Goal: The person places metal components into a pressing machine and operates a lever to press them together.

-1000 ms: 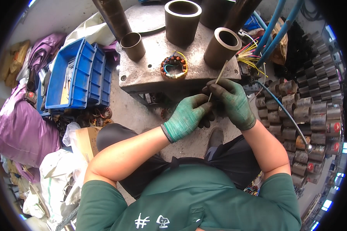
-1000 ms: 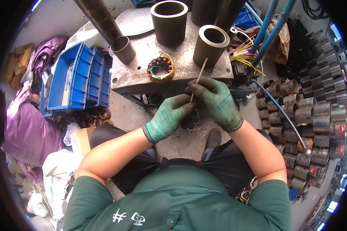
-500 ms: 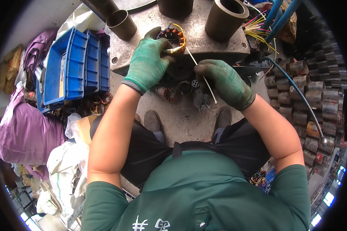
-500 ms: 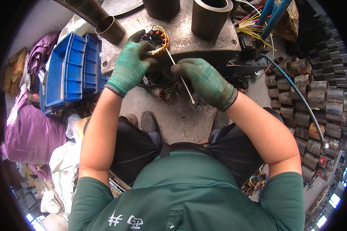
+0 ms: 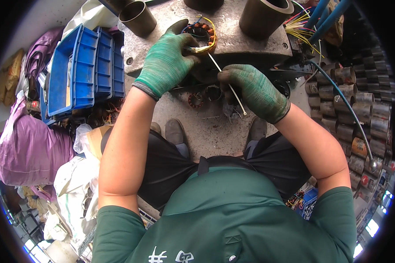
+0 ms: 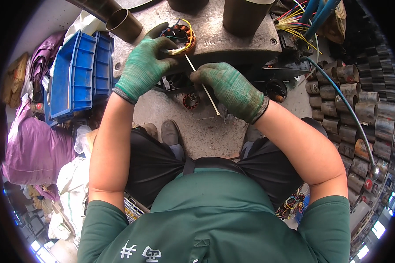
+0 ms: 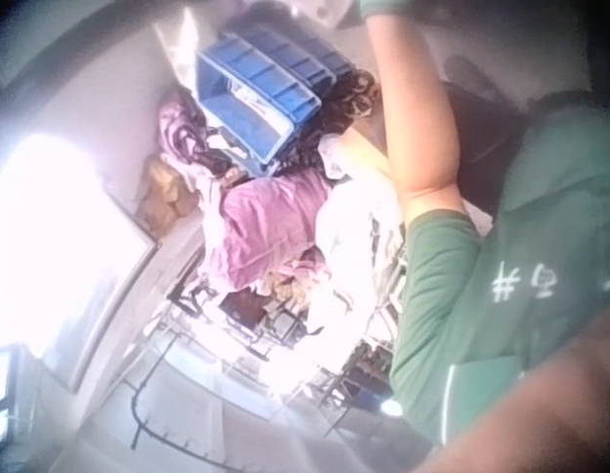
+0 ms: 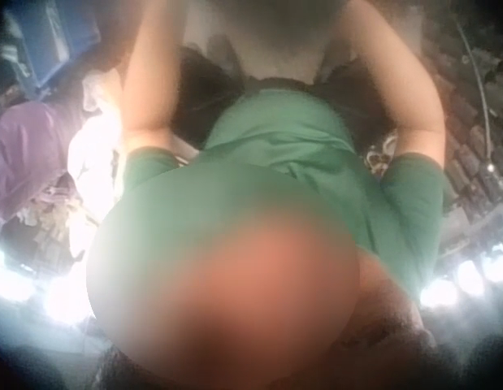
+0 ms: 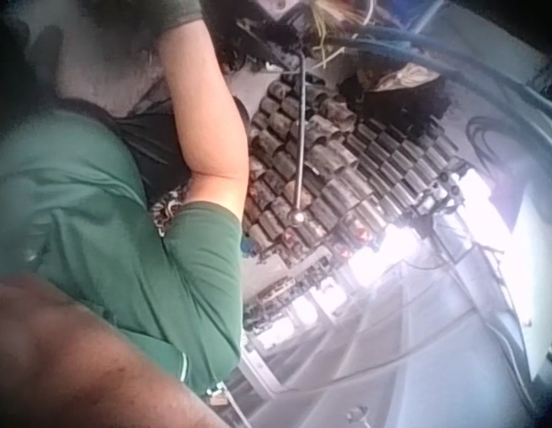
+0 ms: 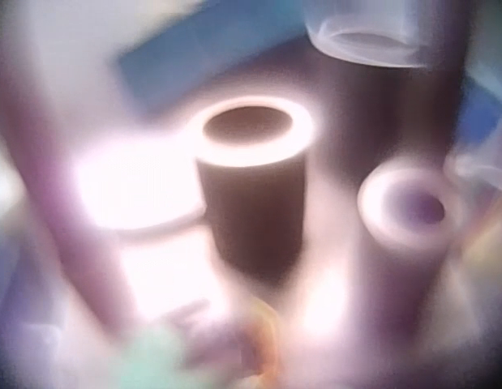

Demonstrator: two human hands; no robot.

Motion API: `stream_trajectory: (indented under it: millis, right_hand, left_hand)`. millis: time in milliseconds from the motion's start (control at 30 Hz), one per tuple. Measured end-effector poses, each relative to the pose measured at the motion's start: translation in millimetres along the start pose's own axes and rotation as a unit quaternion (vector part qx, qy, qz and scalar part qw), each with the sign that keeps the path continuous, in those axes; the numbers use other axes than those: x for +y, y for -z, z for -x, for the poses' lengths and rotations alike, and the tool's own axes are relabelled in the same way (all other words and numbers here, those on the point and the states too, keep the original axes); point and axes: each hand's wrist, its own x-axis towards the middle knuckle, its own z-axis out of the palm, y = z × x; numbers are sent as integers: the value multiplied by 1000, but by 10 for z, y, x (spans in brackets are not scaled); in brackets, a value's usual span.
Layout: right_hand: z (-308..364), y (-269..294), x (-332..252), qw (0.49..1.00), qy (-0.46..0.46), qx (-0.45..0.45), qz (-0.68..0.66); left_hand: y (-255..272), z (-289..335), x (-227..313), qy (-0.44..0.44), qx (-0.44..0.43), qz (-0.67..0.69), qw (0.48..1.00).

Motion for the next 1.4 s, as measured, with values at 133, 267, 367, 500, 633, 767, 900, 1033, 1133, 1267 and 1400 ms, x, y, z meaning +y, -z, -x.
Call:
stream_trajectory:
  millis: [133,267,367,500,633,767,900,1033,1133,1267,1400]
  right_hand:
    - [-5,-55,-61,1000,-5,22,-20]
    - [-37,-43,-24,1000,13,20,-9]
    - [-136,9,86,999,34,14,-30]
    - [-230,-20,117,995,90,44,-10]
    - [-354,-36,89,994,-10,23,-104]
    - [-440,-131,60,982,-4,33,-183]
    - [-434,-24,92,985,-6,23,-172]
    - [-277,-35,-42,980,-75,44,-178]
    - [-196,22,-84,969,-96,52,-223]
    - [-161,148,-65,975,-66,38,-211]
    - [-161,129,-67,986,13,7,-165]
  left_hand:
    - [2,-1,-6,-19,9,-20,1000]
    - [27,-3,39,11,-9,-26,1000]
    - [38,-7,36,-30,-5,-3,1000]
    - [103,-33,-22,-35,-20,88,995]
    - [-56,-135,-185,-99,47,16,994]
    - [-175,-246,-291,-56,82,33,995]
    - [-88,-245,-96,-7,57,128,990]
    - [-87,-178,-50,-21,109,99,989]
    - [-54,-163,-24,-36,142,78,986]
    - [-59,-154,4,-32,142,84,986]
    - [-24,-117,41,-44,149,105,982]
